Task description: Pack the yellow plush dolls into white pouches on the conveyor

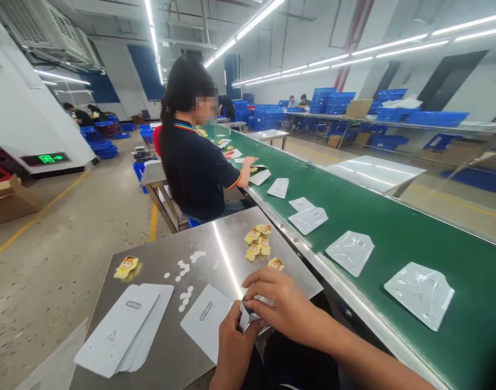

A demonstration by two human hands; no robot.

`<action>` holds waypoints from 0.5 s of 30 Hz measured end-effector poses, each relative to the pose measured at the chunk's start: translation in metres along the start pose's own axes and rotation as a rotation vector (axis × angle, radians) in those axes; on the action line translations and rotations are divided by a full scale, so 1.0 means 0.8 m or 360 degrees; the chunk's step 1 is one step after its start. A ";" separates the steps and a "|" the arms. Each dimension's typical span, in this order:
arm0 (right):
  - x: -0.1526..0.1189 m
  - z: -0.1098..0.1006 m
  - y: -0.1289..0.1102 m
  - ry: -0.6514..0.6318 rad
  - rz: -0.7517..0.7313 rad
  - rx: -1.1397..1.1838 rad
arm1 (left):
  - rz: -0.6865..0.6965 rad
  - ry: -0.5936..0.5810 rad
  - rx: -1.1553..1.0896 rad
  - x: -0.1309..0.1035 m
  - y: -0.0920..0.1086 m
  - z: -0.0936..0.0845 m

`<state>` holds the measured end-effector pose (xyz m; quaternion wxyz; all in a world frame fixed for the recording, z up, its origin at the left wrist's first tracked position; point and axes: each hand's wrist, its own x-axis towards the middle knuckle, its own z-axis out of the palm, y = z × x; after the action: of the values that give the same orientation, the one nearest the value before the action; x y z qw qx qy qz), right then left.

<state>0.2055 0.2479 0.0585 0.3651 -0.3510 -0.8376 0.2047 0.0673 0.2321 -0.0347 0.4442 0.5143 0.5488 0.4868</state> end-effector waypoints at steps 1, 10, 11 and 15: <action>-0.010 -0.001 0.003 -0.0016 -0.0018 -0.0104 | -0.0004 -0.0046 0.0018 -0.003 -0.002 0.005; -0.022 -0.014 0.131 0.0332 0.0640 -0.0180 | -0.0194 -0.0271 -0.0204 -0.013 -0.004 0.021; -0.019 -0.008 0.147 0.0339 0.0757 -0.0399 | -0.0200 -0.0237 -0.0195 -0.010 -0.005 0.020; -0.022 0.022 0.175 0.0176 0.0853 -0.0737 | -0.0176 -0.0222 -0.0098 0.003 -0.008 0.020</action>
<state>0.2623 0.3275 -0.0452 0.2541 -0.6422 -0.7189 0.0787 0.0820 0.2360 -0.0431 0.5230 0.5020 0.5289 0.4413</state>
